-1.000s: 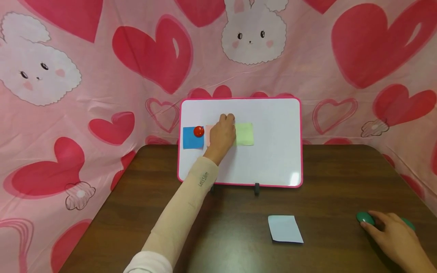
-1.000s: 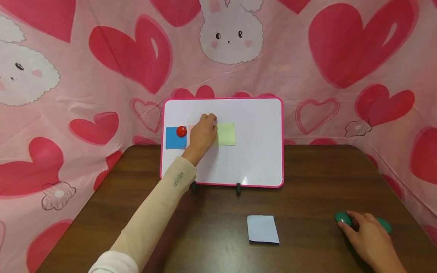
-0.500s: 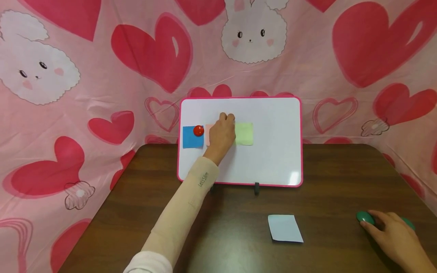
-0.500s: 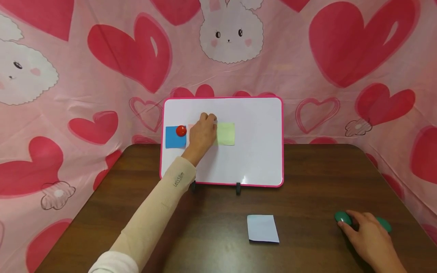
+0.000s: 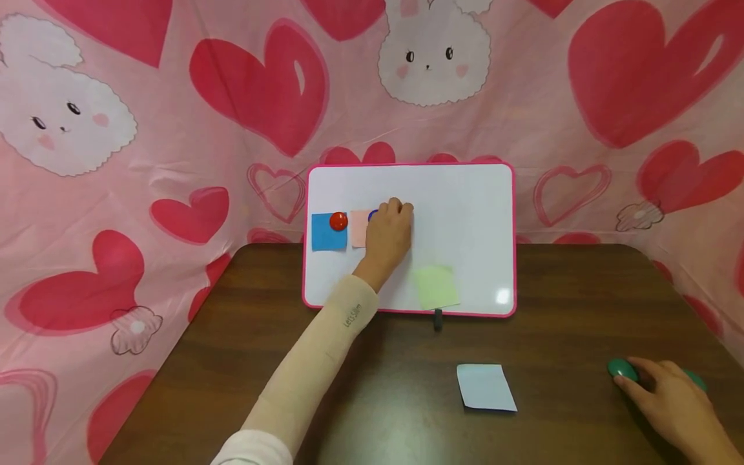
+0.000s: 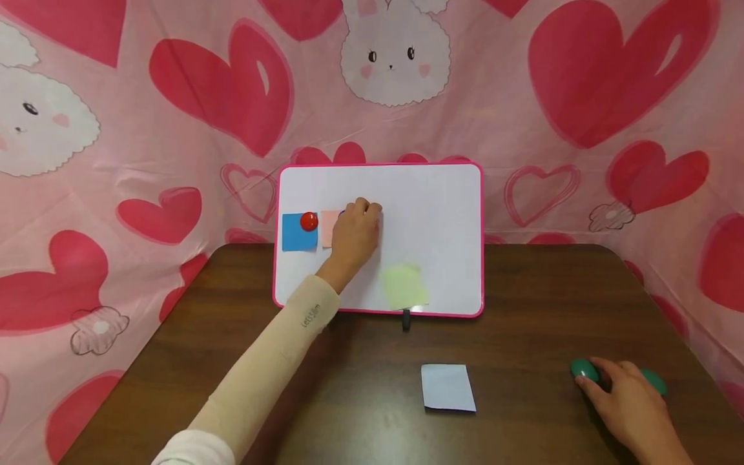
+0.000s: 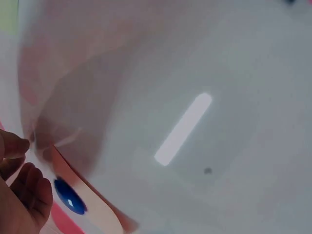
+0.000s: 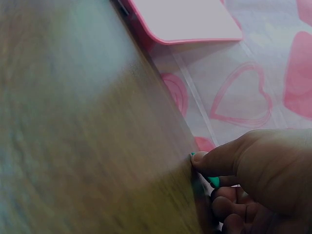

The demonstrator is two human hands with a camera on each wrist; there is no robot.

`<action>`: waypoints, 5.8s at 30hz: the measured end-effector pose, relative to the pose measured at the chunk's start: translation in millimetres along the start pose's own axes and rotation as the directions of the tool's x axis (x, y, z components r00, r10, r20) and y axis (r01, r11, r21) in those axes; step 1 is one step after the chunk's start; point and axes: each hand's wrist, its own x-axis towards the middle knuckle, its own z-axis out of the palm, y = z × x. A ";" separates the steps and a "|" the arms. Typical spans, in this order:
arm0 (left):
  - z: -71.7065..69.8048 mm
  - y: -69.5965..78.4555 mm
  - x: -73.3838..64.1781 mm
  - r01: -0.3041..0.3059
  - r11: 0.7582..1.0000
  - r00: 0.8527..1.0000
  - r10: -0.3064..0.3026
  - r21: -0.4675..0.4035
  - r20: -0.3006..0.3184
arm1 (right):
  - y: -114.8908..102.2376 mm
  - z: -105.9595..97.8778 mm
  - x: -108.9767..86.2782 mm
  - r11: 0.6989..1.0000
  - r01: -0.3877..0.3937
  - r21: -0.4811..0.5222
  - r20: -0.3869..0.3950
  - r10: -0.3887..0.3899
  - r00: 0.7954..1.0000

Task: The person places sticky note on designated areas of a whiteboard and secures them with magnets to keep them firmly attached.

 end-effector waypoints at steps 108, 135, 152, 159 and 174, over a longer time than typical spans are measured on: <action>3.8 -3.1 -22.5 0.244 0.878 0.966 -0.257 -0.412 0.024 | 0.3 -1.2 -1.3 1.000 0.001 -0.007 -0.003 -0.001 1.000; 7.7 -4.9 -26.5 0.047 0.999 0.998 -0.047 -0.016 -0.038 | -0.5 -1.1 -1.4 1.000 -0.021 -0.004 0.021 0.021 1.000; 10.8 -0.4 -23.7 0.005 1.000 0.999 -0.006 0.022 0.054 | -1.5 -1.5 -2.8 0.998 -0.063 -0.014 0.049 0.064 0.997; 11.3 3.1 -23.4 -0.007 1.000 0.998 0.006 0.022 0.070 | -2.3 -1.9 -3.4 0.998 -0.059 -0.003 0.032 0.059 0.998; 15.5 2.9 -22.2 -0.002 0.999 0.998 -0.001 0.053 0.058 | -14.7 -3.7 -2.1 0.998 -0.050 0.038 -0.124 0.054 0.991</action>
